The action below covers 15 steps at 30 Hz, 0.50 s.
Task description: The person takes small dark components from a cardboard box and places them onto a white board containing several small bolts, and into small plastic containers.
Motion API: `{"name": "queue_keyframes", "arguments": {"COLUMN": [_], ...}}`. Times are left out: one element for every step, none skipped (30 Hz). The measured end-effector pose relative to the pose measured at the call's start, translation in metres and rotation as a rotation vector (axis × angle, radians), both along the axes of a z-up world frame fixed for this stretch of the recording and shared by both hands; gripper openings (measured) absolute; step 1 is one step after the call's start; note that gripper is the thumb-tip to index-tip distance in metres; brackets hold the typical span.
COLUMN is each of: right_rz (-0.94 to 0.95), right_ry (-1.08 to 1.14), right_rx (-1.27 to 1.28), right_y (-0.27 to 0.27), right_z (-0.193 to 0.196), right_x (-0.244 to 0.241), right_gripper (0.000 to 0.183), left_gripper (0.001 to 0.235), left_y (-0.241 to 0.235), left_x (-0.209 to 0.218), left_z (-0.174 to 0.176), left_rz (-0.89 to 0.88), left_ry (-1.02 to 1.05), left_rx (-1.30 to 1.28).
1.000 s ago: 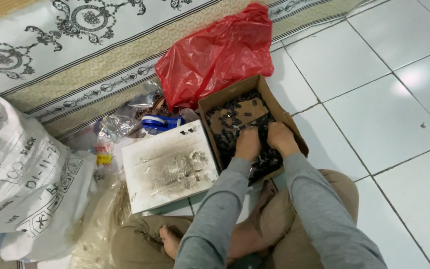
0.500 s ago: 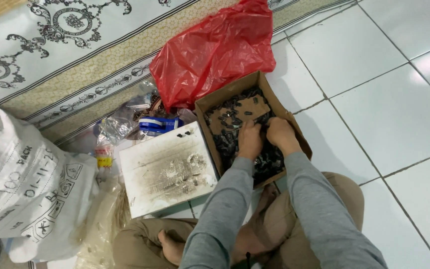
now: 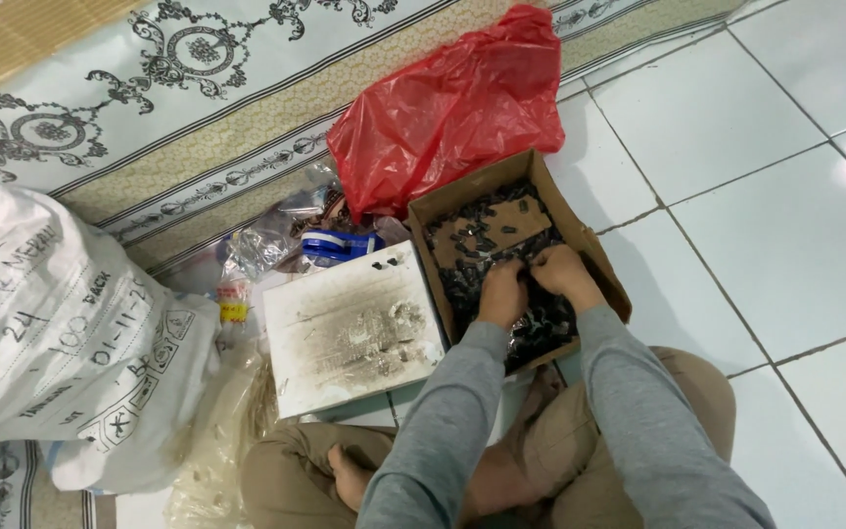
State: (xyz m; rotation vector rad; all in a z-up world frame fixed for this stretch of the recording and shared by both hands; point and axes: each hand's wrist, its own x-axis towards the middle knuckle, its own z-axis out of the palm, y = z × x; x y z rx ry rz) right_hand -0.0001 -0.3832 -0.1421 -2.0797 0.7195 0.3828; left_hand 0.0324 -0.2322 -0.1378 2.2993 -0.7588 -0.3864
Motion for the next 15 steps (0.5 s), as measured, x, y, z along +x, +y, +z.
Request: {"name": "queue_keyframes", "arguments": {"right_rz": [0.001, 0.032, 0.062, 0.062, 0.069, 0.076, 0.076, 0.100, 0.124, 0.126, 0.142, 0.158, 0.162, 0.168, 0.176], "right_ry": [-0.004, 0.002, 0.009, 0.007, 0.010, 0.014, 0.011, 0.049, 0.088, 0.087, 0.111, 0.134, 0.131, 0.153, 0.175], "right_rx": [0.000, -0.008, -0.015, -0.013, -0.019, -0.025, -0.023, -0.042, -0.061, -0.060, -0.086, -0.112, -0.113, -0.123, -0.133], "right_y": [0.004, 0.008, 0.012, 0.013, 0.013, 0.014, 0.016, 0.018, 0.020, 0.021, 0.021, 0.023, 0.023, 0.023, 0.023], "right_z": [0.013, 0.025, 0.036, 0.033, 0.029, 0.025, 0.025, 0.025, 0.025, 0.019, 0.013, 0.007, 0.003, 0.000, -0.004], "right_x": [-0.001, -0.003, -0.005, -0.004, -0.003, -0.002, -0.002, -0.003, -0.004, -0.004, -0.004, -0.004, -0.004, -0.005, -0.006], "right_gripper": [0.040, 0.040, 0.040, 0.040, 0.039, 0.039, 0.039, 0.038, 0.037, 0.037, 0.036, 0.036, 0.036, 0.034, 0.033], "left_gripper": [0.023, 0.022, 0.022, 0.022, 0.022, 0.021, 0.021, 0.021, 0.022, 0.022, 0.021, 0.021, 0.021, 0.019, 0.017], "left_y": [0.001, 0.001, 0.002, 0.002, 0.002, 0.002, 0.002, 0.002, 0.002, 0.001, 0.000, -0.001, -0.002, -0.002, -0.002], "left_x": [0.001, 0.002, 0.003, 0.003, 0.002, 0.001, 0.002, 0.003, 0.003, 0.001, -0.001, -0.004, -0.007, -0.010, -0.014], "left_z": [-0.007, -0.015, -0.023, -0.020, -0.016, -0.013, -0.023, -0.034, -0.045, -0.040, -0.035, -0.030, -0.025, -0.020, -0.015], "left_rz": [0.001, 0.028, 0.054, 0.055, 0.071, 0.086, 0.087, 0.110, 0.134, 0.136, 0.129, 0.122, 0.126, 0.124, 0.123], "left_ry": [-0.004, 0.051, 0.106, 0.104, 0.129, 0.155, 0.152, 0.184, 0.218, 0.217, 0.204, 0.192, 0.190, 0.127, 0.064], "left_rx": [0.000, -0.021, -0.040, -0.038, -0.009, 0.020, 0.022, 0.006, -0.010, -0.009, 0.032, 0.073, 0.072, 0.136, 0.200]}}
